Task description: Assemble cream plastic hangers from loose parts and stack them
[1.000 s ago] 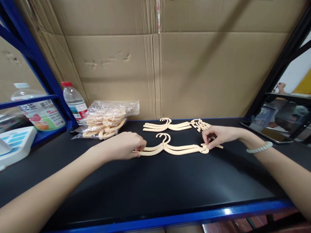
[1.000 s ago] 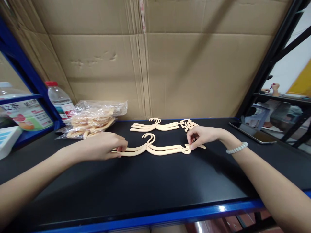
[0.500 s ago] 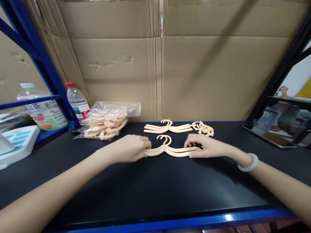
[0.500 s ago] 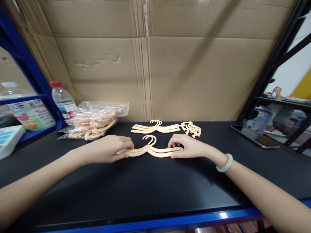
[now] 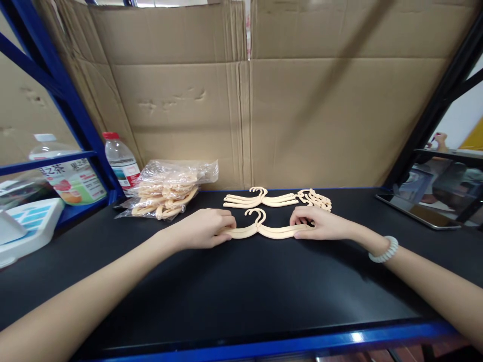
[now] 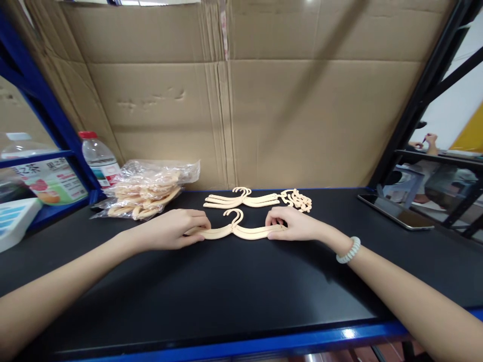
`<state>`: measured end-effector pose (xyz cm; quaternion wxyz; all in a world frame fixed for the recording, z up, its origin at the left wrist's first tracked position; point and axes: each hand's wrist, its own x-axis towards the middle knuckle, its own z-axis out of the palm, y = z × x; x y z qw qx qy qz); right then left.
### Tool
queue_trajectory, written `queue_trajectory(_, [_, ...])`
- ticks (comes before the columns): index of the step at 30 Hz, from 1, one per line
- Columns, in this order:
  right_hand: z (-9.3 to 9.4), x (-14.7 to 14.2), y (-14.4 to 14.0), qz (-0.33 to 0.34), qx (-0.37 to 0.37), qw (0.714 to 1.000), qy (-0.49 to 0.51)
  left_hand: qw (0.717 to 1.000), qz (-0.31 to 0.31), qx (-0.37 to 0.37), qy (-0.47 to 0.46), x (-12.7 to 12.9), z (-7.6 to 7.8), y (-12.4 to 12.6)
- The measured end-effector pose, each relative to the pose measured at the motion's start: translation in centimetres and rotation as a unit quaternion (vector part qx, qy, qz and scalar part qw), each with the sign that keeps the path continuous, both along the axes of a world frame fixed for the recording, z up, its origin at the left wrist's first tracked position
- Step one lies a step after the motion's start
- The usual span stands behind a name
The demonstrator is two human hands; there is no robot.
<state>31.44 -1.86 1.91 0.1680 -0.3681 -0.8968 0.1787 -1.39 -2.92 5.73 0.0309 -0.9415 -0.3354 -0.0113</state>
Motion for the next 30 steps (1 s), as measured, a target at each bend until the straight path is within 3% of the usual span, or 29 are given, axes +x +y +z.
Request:
queue_trajectory(4, [-0.3, 0.0, 0.1, -0.003, 0.004, 1.0, 0.01, 0.998, 0.011, -0.033, -0.055, -0.1, 0.0, 0.4])
queue_trajectory(7, [-0.3, 0.0, 0.1, -0.003, 0.006, 1.0, 0.019, 0.984, 0.023, -0.04, -0.172, -0.3, -1.0, 1.4])
queue_trajectory(11, [-0.2, 0.1, 0.3, -0.011, 0.02, 0.999, 0.03, 0.937, 0.093, -0.04, -0.333, -1.0, -3.2, 3.3])
queue_trajectory(14, [-0.1, 0.7, 0.8, -0.075, 0.062, 0.993, 0.062, 0.901, 0.134, -0.072, -0.407, -1.6, -4.3, 4.5])
queue_trajectory(17, [-0.1, 1.7, 1.6, -0.163, 0.115, 0.976, 0.089, 0.886, 0.146, -0.099, -0.429, -1.9, -4.8, 5.2])
queue_trajectory(21, [-0.5, 3.2, 2.8, -0.249, 0.151, 0.954, 0.075, 0.893, 0.142, -0.098, -0.415, -1.9, -4.9, 5.4])
queue_trajectory(25, [-0.6, 4.1, 3.6, -0.281, 0.144, 0.948, 0.046, 0.9, 0.146, -0.087, -0.402, -1.8, -4.9, 5.4])
queue_trajectory(30, [-0.8, 3.9, 3.7, -0.269, 0.133, 0.954, 0.003, 0.903, 0.15, -0.087, -0.393, -1.7, -4.8, 5.4])
